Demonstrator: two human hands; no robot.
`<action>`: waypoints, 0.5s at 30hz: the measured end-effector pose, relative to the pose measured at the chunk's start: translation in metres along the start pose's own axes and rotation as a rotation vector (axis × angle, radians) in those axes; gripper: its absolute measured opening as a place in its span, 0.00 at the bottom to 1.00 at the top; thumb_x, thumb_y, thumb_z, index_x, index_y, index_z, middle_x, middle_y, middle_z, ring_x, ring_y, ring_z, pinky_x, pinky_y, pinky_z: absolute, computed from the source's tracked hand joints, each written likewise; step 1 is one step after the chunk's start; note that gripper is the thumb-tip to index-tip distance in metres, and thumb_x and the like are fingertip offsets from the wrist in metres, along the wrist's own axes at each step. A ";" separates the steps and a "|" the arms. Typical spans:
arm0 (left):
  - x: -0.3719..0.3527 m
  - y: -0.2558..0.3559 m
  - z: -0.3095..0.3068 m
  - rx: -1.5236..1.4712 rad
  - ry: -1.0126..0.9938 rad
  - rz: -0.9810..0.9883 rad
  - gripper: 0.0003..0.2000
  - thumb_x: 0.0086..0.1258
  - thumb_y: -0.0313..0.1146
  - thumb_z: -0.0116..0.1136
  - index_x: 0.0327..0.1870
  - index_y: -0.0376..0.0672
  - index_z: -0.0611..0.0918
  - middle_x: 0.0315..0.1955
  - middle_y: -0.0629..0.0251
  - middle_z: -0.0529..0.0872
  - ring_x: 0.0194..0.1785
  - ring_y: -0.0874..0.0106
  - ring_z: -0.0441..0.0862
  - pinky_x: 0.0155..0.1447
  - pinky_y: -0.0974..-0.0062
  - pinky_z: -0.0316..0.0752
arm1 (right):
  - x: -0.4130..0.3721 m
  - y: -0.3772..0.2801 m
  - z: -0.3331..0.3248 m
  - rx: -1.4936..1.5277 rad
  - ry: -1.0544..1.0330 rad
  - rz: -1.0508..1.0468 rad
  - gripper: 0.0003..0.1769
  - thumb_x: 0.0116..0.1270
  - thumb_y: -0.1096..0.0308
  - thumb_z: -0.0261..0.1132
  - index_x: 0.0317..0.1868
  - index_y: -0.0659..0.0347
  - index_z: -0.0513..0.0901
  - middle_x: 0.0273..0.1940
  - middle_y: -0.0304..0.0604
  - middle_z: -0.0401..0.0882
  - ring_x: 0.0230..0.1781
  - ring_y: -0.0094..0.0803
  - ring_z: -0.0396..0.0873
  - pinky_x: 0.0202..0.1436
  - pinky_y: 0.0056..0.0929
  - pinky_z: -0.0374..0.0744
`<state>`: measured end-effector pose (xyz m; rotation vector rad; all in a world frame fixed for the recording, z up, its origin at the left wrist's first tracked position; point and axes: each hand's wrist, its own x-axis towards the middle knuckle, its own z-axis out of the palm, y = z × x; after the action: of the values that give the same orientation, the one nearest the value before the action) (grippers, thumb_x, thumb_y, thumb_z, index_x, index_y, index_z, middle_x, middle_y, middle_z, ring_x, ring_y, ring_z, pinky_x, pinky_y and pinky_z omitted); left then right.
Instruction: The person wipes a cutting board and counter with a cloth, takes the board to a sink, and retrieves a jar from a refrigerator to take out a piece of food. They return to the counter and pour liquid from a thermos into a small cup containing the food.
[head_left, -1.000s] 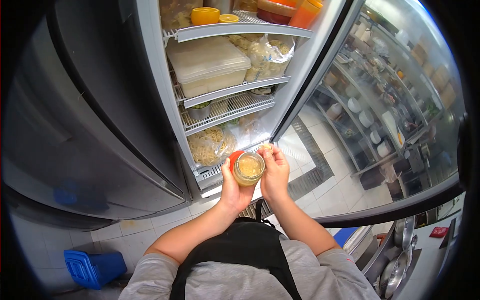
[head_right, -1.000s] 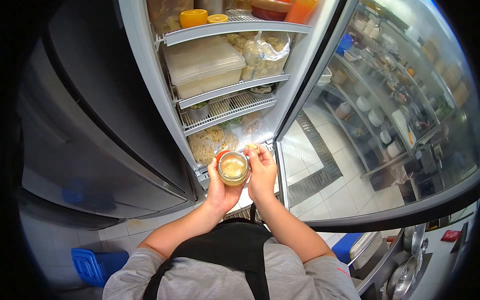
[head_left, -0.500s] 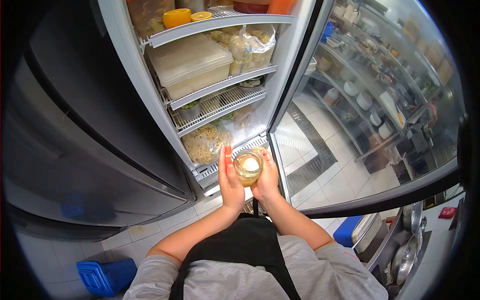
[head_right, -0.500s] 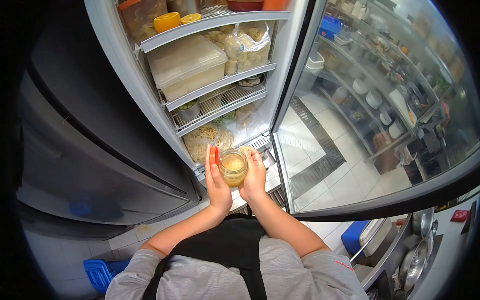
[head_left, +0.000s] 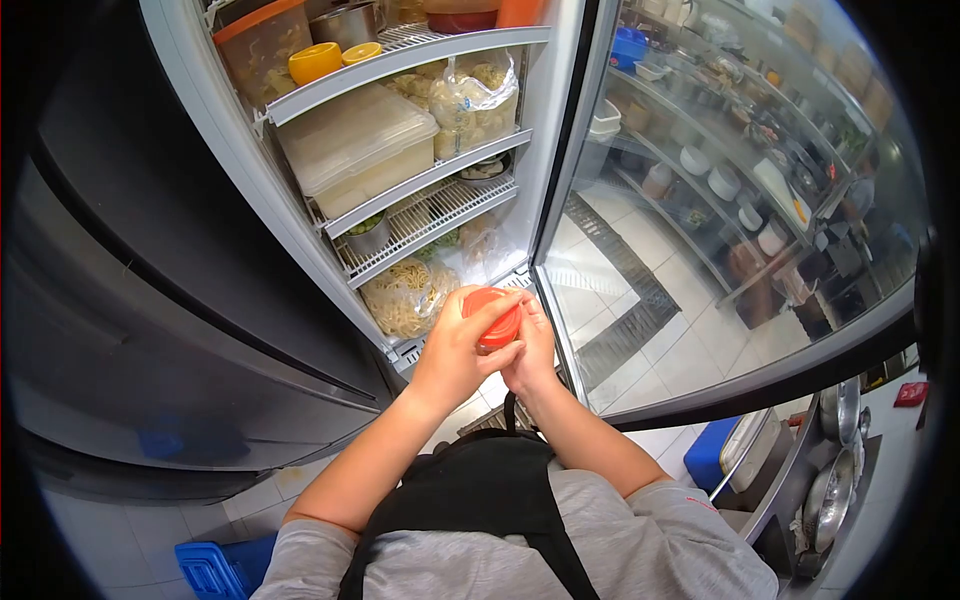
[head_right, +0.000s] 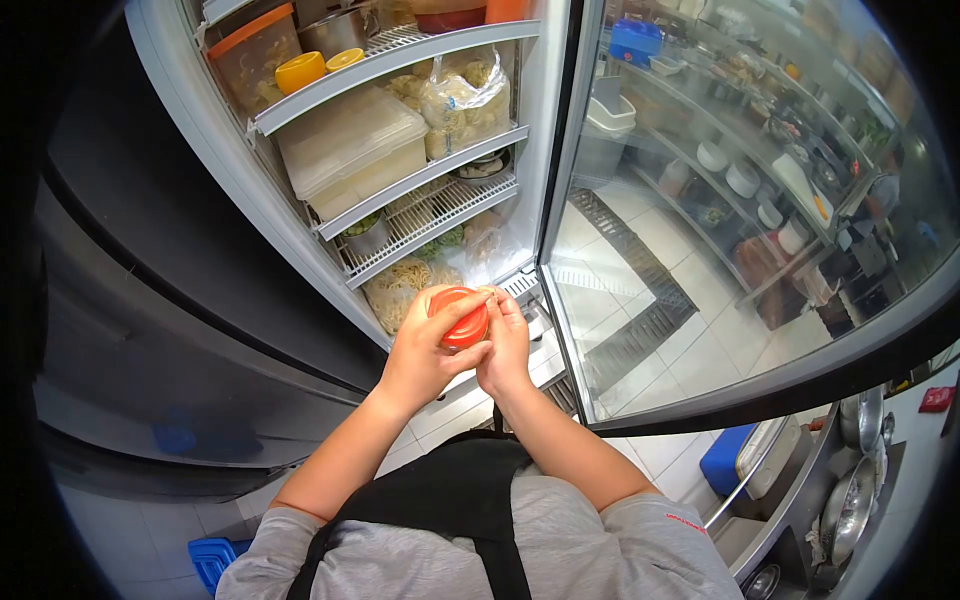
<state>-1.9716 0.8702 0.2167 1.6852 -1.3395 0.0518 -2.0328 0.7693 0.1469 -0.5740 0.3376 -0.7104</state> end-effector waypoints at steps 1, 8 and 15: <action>0.001 0.001 0.001 -0.015 -0.002 -0.013 0.27 0.50 0.31 0.73 0.56 0.47 0.83 0.51 0.53 0.79 0.56 0.57 0.76 0.61 0.63 0.73 | 0.001 -0.001 0.000 0.003 -0.002 0.000 0.09 0.76 0.68 0.54 0.51 0.61 0.73 0.46 0.43 0.78 0.47 0.28 0.80 0.52 0.29 0.81; 0.017 0.011 0.007 0.034 0.143 0.091 0.29 0.48 0.30 0.74 0.57 0.46 0.82 0.50 0.54 0.81 0.55 0.56 0.76 0.61 0.62 0.72 | 0.018 -0.007 -0.009 0.238 -0.018 0.051 0.10 0.76 0.65 0.55 0.54 0.57 0.71 0.50 0.42 0.77 0.52 0.30 0.78 0.58 0.33 0.79; 0.023 0.021 0.004 0.328 -0.066 0.066 0.31 0.57 0.42 0.69 0.64 0.49 0.76 0.56 0.50 0.76 0.61 0.53 0.72 0.63 0.61 0.70 | 0.020 -0.012 -0.001 0.293 0.128 0.190 0.12 0.76 0.64 0.53 0.56 0.57 0.69 0.52 0.45 0.77 0.52 0.38 0.80 0.57 0.39 0.81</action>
<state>-1.9809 0.8517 0.2403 1.9277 -1.4976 0.2695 -2.0249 0.7477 0.1514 -0.2156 0.3931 -0.6002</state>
